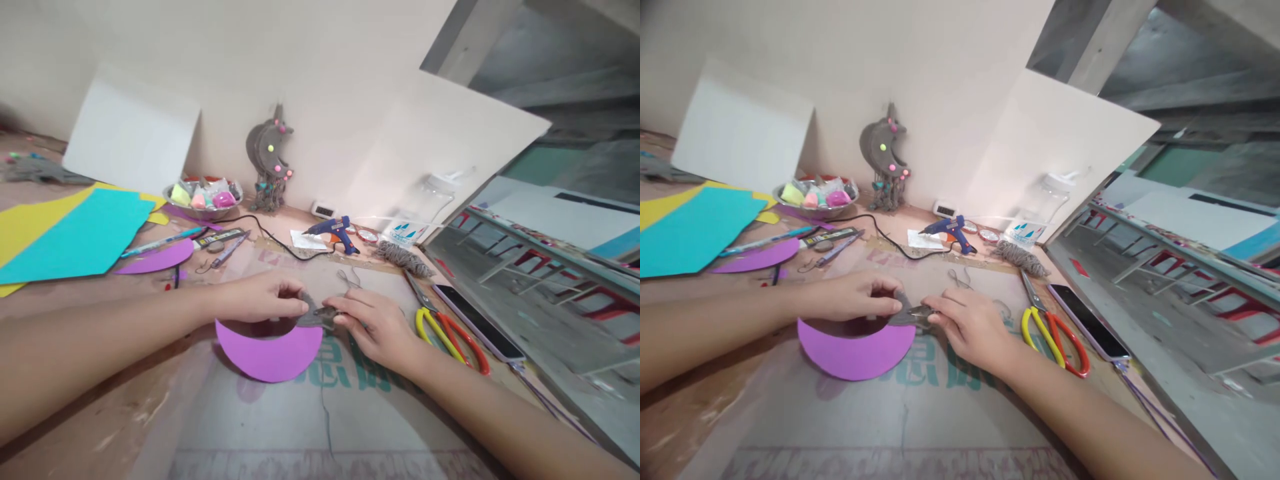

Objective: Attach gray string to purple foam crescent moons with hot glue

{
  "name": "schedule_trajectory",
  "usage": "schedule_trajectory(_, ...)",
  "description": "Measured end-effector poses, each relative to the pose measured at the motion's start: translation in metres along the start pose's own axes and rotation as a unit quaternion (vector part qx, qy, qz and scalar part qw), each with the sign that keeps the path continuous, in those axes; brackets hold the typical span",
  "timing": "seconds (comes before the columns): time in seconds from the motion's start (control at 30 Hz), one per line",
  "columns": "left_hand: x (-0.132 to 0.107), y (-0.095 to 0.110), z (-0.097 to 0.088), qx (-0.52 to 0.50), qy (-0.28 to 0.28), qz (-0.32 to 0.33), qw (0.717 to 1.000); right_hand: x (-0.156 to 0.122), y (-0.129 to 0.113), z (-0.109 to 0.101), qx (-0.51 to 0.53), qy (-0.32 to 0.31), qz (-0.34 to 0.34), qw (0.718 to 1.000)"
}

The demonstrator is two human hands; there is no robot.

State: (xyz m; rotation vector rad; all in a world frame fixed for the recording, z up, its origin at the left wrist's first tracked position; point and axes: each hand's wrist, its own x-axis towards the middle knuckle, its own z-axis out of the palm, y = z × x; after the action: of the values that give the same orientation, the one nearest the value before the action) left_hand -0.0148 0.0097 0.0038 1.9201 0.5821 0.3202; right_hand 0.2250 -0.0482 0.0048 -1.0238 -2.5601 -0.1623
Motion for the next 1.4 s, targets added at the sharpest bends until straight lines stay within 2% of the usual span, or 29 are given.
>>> schedule_trajectory(0.2,0.000,0.000,-0.001,0.002,0.005,-0.023,1.000,-0.002,0.001,0.002,-0.010,-0.005,0.003,1.000)
schedule_trajectory(0.5,0.000,0.000,0.002,-0.006,0.018,-0.012,1.000,-0.001,0.004,0.001,-0.018,-0.006,0.001,1.000)
schedule_trajectory(0.63,0.001,0.006,0.003,-0.017,0.030,-0.020,0.999,-0.001,0.004,-0.001,0.012,-0.004,0.050,0.999)
schedule_trajectory(0.73,0.001,0.008,0.003,-0.022,0.032,-0.020,0.999,0.002,0.009,-0.006,0.037,0.022,0.116,0.992)
schedule_trajectory(0.87,0.000,0.006,0.003,-0.019,0.047,-0.023,0.998,0.007,0.034,-0.019,0.040,0.038,0.207,0.977)
schedule_trajectory(0.97,0.001,0.003,0.004,-0.023,0.061,-0.020,0.998,0.004,0.067,-0.027,0.024,-0.017,0.273,0.962)
schedule_trajectory(1.07,0.003,-0.001,0.004,-0.035,0.097,-0.024,0.994,-0.006,0.098,-0.031,-0.006,-0.048,0.300,0.953)
schedule_trajectory(1.13,0.004,-0.003,0.005,-0.043,0.132,-0.033,0.990,-0.010,0.109,-0.033,-0.034,-0.043,0.311,0.949)
schedule_trajectory(1.23,0.005,-0.001,0.005,-0.036,0.162,-0.030,0.986,-0.003,0.098,-0.037,0.022,0.001,0.312,0.950)
schedule_trajectory(1.3,0.005,0.001,0.005,-0.035,0.162,-0.022,0.986,0.006,0.072,-0.039,0.153,0.005,0.309,0.939)
schedule_trajectory(1.4,0.006,0.003,0.005,-0.025,0.156,-0.009,0.987,0.019,0.023,-0.032,0.358,-0.034,0.313,0.879)
